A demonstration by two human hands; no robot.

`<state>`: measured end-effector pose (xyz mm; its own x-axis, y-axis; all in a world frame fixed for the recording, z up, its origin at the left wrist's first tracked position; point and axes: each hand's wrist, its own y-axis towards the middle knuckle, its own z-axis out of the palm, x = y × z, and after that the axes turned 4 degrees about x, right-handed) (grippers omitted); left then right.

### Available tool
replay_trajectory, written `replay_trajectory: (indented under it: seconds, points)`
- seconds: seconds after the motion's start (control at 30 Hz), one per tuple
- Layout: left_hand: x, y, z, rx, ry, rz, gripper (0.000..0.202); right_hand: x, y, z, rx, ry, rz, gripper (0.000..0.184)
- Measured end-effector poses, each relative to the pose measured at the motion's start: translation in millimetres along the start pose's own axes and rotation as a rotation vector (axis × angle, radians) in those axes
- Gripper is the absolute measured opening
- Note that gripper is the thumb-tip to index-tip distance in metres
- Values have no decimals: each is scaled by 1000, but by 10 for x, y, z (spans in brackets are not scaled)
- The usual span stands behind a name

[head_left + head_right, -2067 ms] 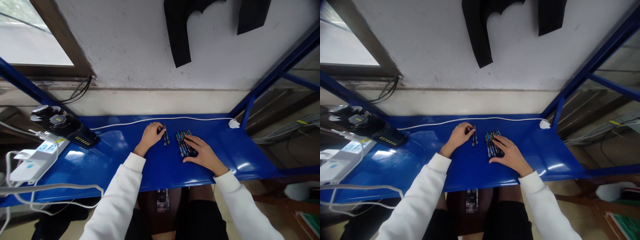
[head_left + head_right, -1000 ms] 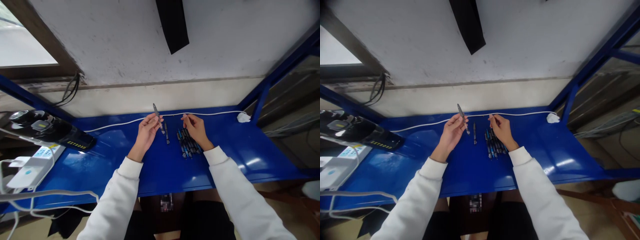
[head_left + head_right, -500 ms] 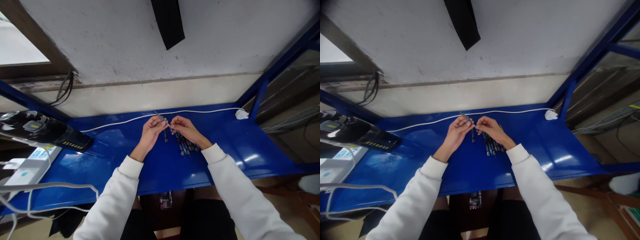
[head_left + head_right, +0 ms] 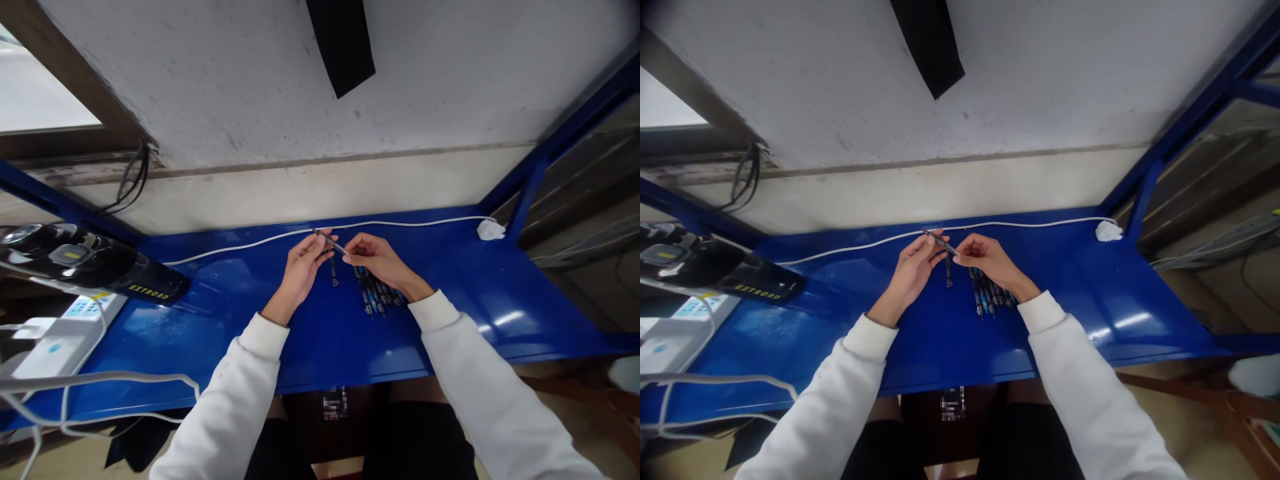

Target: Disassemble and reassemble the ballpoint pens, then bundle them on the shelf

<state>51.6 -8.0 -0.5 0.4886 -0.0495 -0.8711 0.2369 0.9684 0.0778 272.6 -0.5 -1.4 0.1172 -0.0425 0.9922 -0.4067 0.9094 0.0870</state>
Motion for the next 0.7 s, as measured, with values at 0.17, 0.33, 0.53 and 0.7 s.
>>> replay_trajectory:
  seconds: [0.17,0.33,0.53,0.7]
  points:
    - [-1,-1,17,-22,-50,-10,43,4,-1,-8,7,6,10,33]
    - [-24,-2,8,-42,-79,1,41,41,-10,16,39,27,35,31]
    - [-38,18,-26,-41,-71,7,41,92,-63,34,217,191,197,36]
    - [-57,26,-42,-22,-57,15,44,119,-93,4,278,217,264,38]
